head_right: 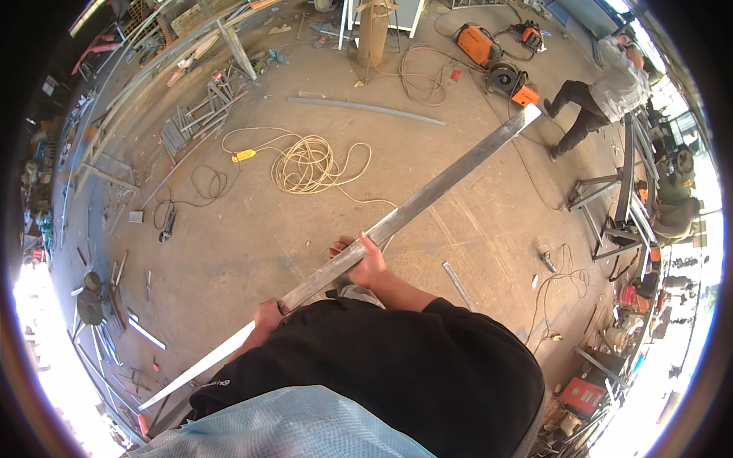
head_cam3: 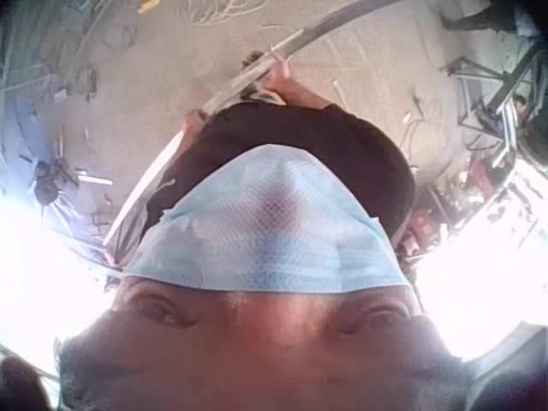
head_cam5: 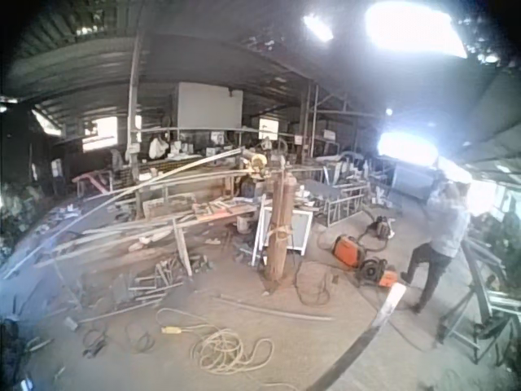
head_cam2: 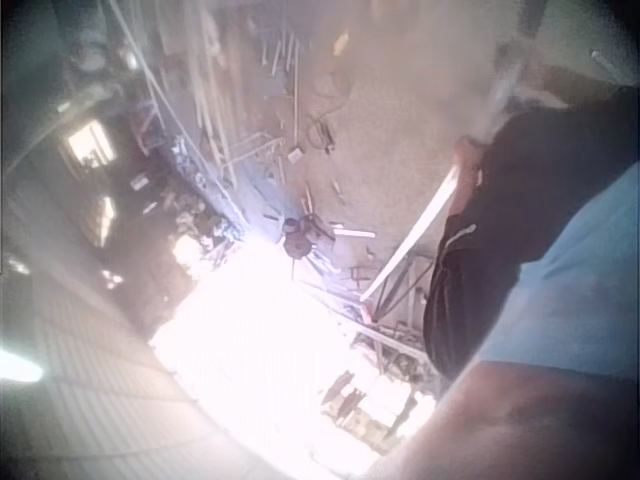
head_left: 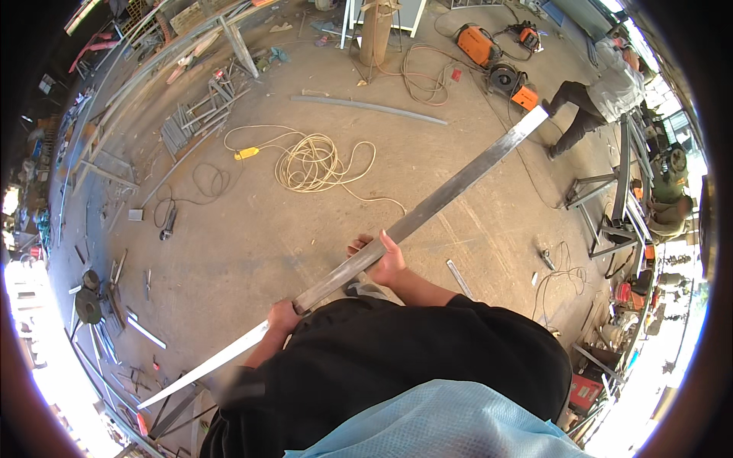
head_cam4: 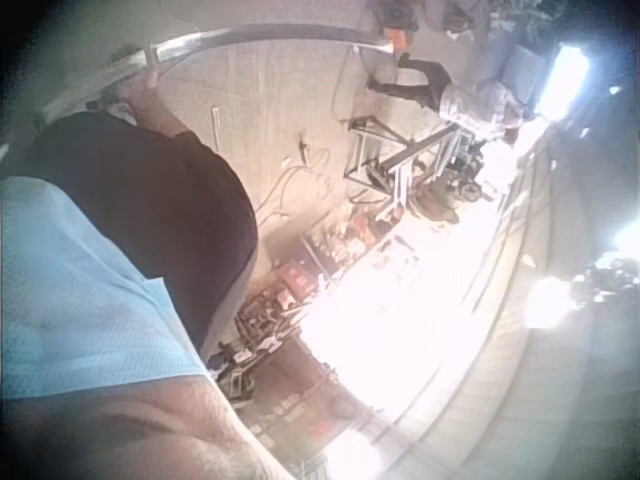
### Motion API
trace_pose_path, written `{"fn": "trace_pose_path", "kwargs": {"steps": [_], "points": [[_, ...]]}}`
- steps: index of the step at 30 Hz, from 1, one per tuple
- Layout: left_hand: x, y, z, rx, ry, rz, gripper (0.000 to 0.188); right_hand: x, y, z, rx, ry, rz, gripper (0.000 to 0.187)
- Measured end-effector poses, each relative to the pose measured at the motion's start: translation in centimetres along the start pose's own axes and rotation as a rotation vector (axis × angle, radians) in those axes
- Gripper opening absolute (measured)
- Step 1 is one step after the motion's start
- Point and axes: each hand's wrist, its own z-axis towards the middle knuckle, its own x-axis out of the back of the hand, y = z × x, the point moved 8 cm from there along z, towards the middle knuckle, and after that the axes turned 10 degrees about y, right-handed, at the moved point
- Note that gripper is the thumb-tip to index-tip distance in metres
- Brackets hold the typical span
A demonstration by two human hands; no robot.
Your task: The person measures a long metal bar with a tape measure and marks it with a pen. They then position the bar under a chop saw and cut it at the marked point. After cutting, the person picks up the cut piece and walks across the workshop floor.
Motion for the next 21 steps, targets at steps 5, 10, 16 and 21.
{"fn": "trace_pose_path", "kwargs": {"steps": [5, 10, 16, 21], "points": [[-1.5, -0.6, 0.9, -0.069, 0.003, -0.083, 0.054, 0.8, -0.6, 1.4, 0.102, 0.013, 0.136, 0.05], [-2.2, -6.4, -0.3, -0.28, 0.17, -0.064, 0.061, 1.6, -1.8, 0.2, 0.206, 0.011, 0.071, 0.044], [-7.4, -28.8, -5.0, -0.016, 0.0, -0.081, 0.065, 4.5, -5.1, -0.7, 0.257, -0.19, -0.18, 0.031], [-8.6, -38.6, -5.8, 0.036, 0.135, 0.033, 0.061, 3.9, -8.1, -0.7, 0.347, 0.04, -0.213, 0.038]]}}
